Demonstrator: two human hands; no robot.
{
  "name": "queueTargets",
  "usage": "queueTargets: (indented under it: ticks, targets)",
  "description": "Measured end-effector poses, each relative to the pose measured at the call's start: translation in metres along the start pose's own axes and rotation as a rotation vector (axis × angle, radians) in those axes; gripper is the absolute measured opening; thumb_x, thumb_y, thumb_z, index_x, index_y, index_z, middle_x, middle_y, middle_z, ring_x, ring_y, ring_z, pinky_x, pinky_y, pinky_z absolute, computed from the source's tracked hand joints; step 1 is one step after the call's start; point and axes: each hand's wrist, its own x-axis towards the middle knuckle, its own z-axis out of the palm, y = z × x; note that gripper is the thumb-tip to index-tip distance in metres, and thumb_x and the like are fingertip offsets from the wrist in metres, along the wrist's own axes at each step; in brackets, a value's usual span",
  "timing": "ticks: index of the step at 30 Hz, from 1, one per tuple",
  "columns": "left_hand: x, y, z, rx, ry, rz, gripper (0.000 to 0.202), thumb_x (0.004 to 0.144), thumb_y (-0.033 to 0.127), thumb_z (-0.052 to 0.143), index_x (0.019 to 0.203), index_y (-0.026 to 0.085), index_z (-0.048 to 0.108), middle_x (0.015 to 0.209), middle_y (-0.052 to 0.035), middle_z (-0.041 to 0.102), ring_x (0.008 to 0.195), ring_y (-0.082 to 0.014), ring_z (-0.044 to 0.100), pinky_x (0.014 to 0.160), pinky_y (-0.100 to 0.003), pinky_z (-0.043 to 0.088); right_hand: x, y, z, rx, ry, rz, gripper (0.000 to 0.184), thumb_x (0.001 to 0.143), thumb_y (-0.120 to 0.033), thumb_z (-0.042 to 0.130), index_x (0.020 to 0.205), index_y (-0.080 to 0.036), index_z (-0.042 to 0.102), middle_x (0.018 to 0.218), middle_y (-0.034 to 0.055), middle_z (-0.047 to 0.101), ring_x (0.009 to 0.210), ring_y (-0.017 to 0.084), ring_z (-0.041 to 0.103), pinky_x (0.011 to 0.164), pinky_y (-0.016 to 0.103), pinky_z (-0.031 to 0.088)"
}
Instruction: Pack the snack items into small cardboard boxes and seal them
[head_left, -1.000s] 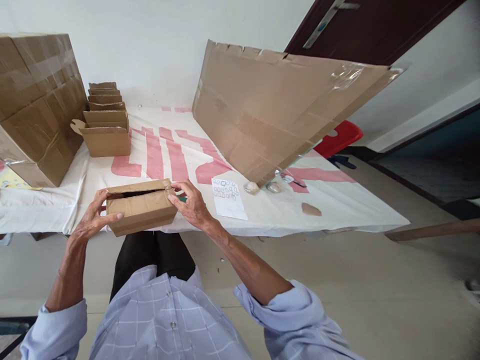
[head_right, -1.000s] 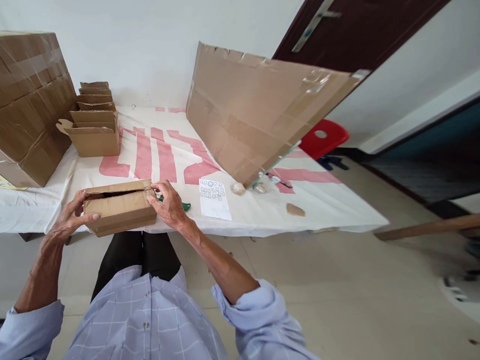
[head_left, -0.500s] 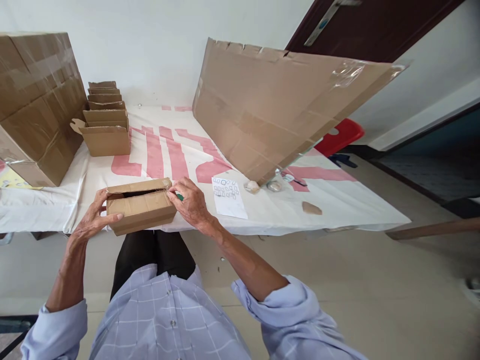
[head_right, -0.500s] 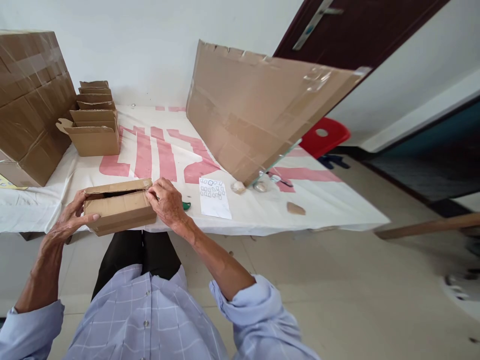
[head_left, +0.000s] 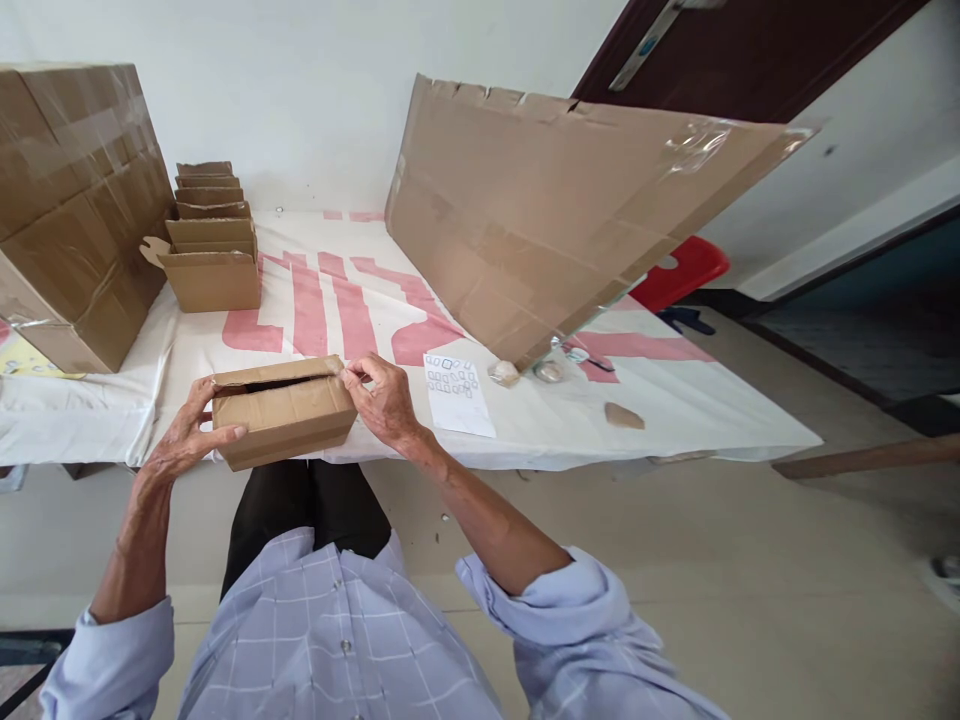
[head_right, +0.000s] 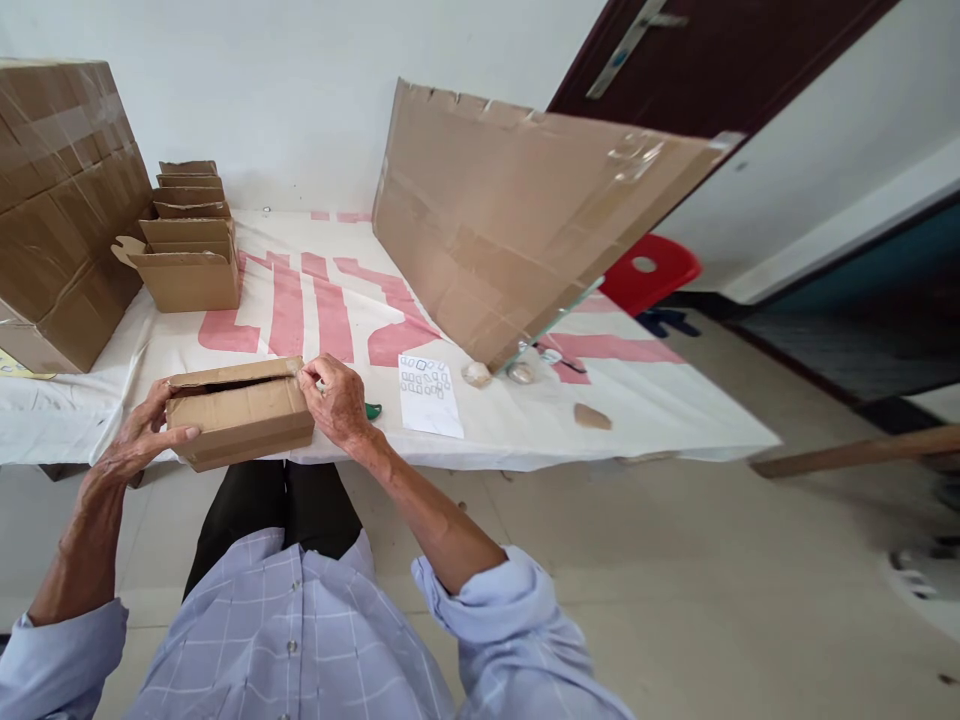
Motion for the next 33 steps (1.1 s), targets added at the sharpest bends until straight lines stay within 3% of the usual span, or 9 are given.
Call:
queueTargets:
  ticks: [4,8,11,15,17,22,26,33]
  targets:
    - [0.001,0.003,-0.001,-0.061,-0.03,-0.064,0.078,0.081,0.065,0.083,0.149,0.033,0.065,0.156,-0.0101,0.06,0.148,-0.0421,0.058,0.116,-0.054,0.058,0.014,-0.007,-0.006,0.088,0.023,0.067,0.027,0.099,-0.043,0.06,0.078,-0.027,0.056,0.077,0.0028,0.069,0.074,0.021,0.062,0.077,0.037,0.055]
    - [0.002,0.005,-0.001,-0.076,-0.045,-0.079,0.082,0.081,0.068,0.083,0.152,0.034,0.061,0.162,-0.0096,0.058,0.147,-0.043,0.059,0.116,-0.056,0.058,0.029,-0.008,-0.015,0.216,-0.077,0.105,0.023,0.095,-0.042,0.06,0.079,-0.025,0.058,0.077,0.0024,0.067,0.074,0.02,0.064,0.076,0.036,0.054]
    - [0.004,0.003,-0.001,-0.079,-0.037,-0.029,0.089,0.082,0.067,0.086,0.157,0.032,0.053,0.168,-0.0131,0.053,0.151,-0.0437,0.058,0.118,-0.059,0.057,0.035,-0.005,-0.02,0.279,-0.154,0.116,0.023,0.093,-0.042,0.061,0.079,-0.024,0.06,0.078,0.0023,0.069,0.076,0.02,0.065,0.076,0.036,0.055]
    - [0.006,0.001,0.002,-0.015,0.07,0.087,0.111,0.079,0.065,0.092,0.17,0.036,0.036,0.176,-0.0167,0.041,0.16,-0.0457,0.049,0.12,-0.062,0.055,0.039,-0.001,-0.026,0.305,-0.237,0.103,0.024,0.095,-0.043,0.062,0.081,-0.024,0.06,0.078,0.0012,0.069,0.077,0.018,0.066,0.079,0.035,0.056]
    - [0.006,0.002,0.003,0.009,0.089,0.113,0.113,0.08,0.065,0.092,0.172,0.038,0.032,0.172,-0.0157,0.044,0.159,-0.0448,0.05,0.118,-0.061,0.057,0.043,0.001,-0.029,0.309,-0.293,0.105,0.022,0.094,-0.041,0.062,0.08,-0.024,0.06,0.078,0.001,0.069,0.077,0.017,0.066,0.078,0.034,0.056]
    - [0.007,0.008,0.001,0.061,0.054,0.093,0.078,0.088,0.066,0.084,0.154,0.034,0.058,0.16,-0.012,0.05,0.151,-0.0399,0.055,0.118,-0.056,0.057,0.066,0.006,-0.045,0.278,-0.504,0.12,0.018,0.091,-0.03,0.068,0.076,-0.022,0.061,0.077,0.0018,0.07,0.075,0.016,0.064,0.072,0.031,0.054]
    - [0.007,0.01,-0.002,0.076,0.029,0.096,0.074,0.087,0.067,0.085,0.149,0.034,0.061,0.158,-0.0111,0.051,0.15,-0.0395,0.054,0.117,-0.055,0.058,0.094,0.011,-0.058,0.245,-0.655,0.126,0.023,0.088,-0.024,0.074,0.071,-0.022,0.059,0.076,0.0016,0.07,0.073,0.016,0.065,0.067,0.029,0.054]
    - [0.01,0.013,-0.005,0.127,0.054,0.098,0.078,0.086,0.073,0.082,0.15,0.032,0.06,0.157,-0.0128,0.052,0.152,-0.0418,0.053,0.115,-0.057,0.06,0.11,0.031,-0.056,0.219,-0.591,0.181,0.03,0.084,-0.01,0.067,0.065,-0.023,0.049,0.069,-0.0018,0.062,0.065,0.013,0.059,0.064,0.028,0.052]
